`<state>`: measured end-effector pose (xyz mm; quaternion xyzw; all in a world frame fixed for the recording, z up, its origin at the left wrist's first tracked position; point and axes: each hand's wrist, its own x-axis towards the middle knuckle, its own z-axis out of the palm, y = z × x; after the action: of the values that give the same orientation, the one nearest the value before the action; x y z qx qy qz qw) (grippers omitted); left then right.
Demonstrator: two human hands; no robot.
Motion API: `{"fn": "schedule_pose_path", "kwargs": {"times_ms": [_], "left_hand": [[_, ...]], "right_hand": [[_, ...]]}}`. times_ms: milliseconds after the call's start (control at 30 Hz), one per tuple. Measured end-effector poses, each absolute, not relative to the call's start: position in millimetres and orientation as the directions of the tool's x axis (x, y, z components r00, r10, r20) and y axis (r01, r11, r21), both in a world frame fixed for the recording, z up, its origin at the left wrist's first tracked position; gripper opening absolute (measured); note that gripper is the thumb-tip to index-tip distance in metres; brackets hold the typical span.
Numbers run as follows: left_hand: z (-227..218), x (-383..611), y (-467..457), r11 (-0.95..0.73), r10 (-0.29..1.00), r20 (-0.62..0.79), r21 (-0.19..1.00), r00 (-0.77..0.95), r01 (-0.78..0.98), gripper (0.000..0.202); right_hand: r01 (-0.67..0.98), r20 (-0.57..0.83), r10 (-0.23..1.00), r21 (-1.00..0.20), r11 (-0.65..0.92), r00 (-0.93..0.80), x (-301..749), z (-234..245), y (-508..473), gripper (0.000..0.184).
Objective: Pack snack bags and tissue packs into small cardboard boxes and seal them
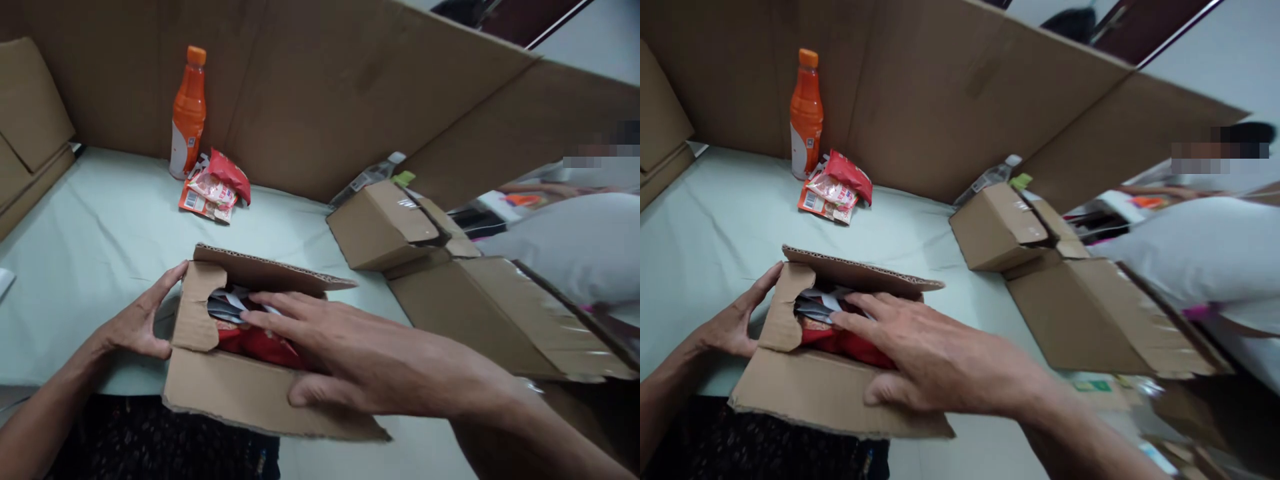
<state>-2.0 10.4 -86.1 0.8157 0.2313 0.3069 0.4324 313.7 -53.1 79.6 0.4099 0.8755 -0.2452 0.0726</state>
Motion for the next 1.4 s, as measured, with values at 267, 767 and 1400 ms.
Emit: {"fn": "schedule_pose_path", "kwargs": {"times_ms": [267, 767, 1400], "left_hand": [[-83.9, -0.9, 10.0, -0.539, 0.645, 0.309, 0.832, 0.699, 0.13, 0.128], [-85.1, 1.6, 11.2, -0.503, 0.662, 0.288, 0.855, 0.692, 0.125, 0.129], [-82.4, 1.1, 13.3, -0.48, 0.686, 0.293, 0.87, 0.666, 0.111, 0.128]], "right_hand": [[0.848, -0.303, 0.806, -0.337, 0.409, -0.509, 309.9, 61.2, -36.7, 0.043], [0.822, -0.229, 0.807, -0.335, 0.459, -0.544, 304.4, 45.1, -21.7, 0.035], [0.812, -0.01, 0.862, -0.341, 0.474, -0.507, 300.8, 48.6, -32.5, 0.034]]}}
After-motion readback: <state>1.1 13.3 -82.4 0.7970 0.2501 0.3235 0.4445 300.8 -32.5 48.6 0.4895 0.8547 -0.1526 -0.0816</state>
